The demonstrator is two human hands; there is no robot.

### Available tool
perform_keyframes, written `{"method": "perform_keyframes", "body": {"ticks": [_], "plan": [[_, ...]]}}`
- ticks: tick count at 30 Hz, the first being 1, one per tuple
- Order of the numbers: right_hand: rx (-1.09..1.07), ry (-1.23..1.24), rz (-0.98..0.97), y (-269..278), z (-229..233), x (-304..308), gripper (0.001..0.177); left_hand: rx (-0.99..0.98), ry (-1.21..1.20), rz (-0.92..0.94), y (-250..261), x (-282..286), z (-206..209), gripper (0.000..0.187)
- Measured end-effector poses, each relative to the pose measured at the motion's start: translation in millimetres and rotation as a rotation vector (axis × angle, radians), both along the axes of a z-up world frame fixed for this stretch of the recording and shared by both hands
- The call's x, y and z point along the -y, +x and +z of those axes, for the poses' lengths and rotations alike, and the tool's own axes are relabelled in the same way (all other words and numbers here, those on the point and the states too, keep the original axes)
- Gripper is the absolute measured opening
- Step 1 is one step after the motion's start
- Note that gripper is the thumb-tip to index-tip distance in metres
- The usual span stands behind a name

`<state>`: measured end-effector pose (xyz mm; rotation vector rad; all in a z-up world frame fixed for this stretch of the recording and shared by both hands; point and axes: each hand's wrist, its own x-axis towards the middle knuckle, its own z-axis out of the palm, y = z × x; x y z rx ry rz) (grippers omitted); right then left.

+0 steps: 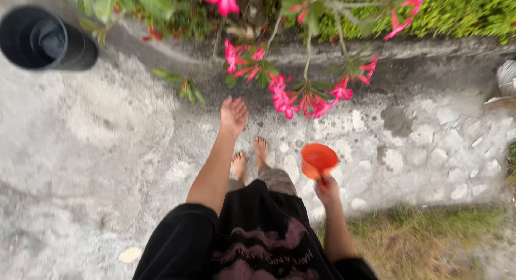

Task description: The person uses a red scoop to lift water from a black bucket and pours it over plants with pink flowers and a green hedge, repeating this action and then pouring the remaining water directly from the bucket onto the plants.

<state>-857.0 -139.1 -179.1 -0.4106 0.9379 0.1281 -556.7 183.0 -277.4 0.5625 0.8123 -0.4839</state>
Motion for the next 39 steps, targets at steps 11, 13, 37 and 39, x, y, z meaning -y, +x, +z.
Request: {"method": "perform_keyframes", "body": {"ticks": [11, 13, 37, 39], "plan": [[-0.030, -0.164, 0.141, 306, -72, -69, 0.017, 0.070, 0.151, -0.123, -19, -47, 6, 0.097], [-0.043, -0.131, 0.172, 314, -75, -87, 0.014, 0.044, 0.135, -0.065, -26, -74, 8, 0.093], [-0.069, -0.254, 1.193, 409, -106, -751, 0.030, 0.157, 0.145, 0.426, 47, -658, 30, 0.066], [0.019, -0.376, 1.268, 456, -115, -802, 0.052, 0.163, 0.156, 0.425, 75, -693, 26, 0.065]]}}
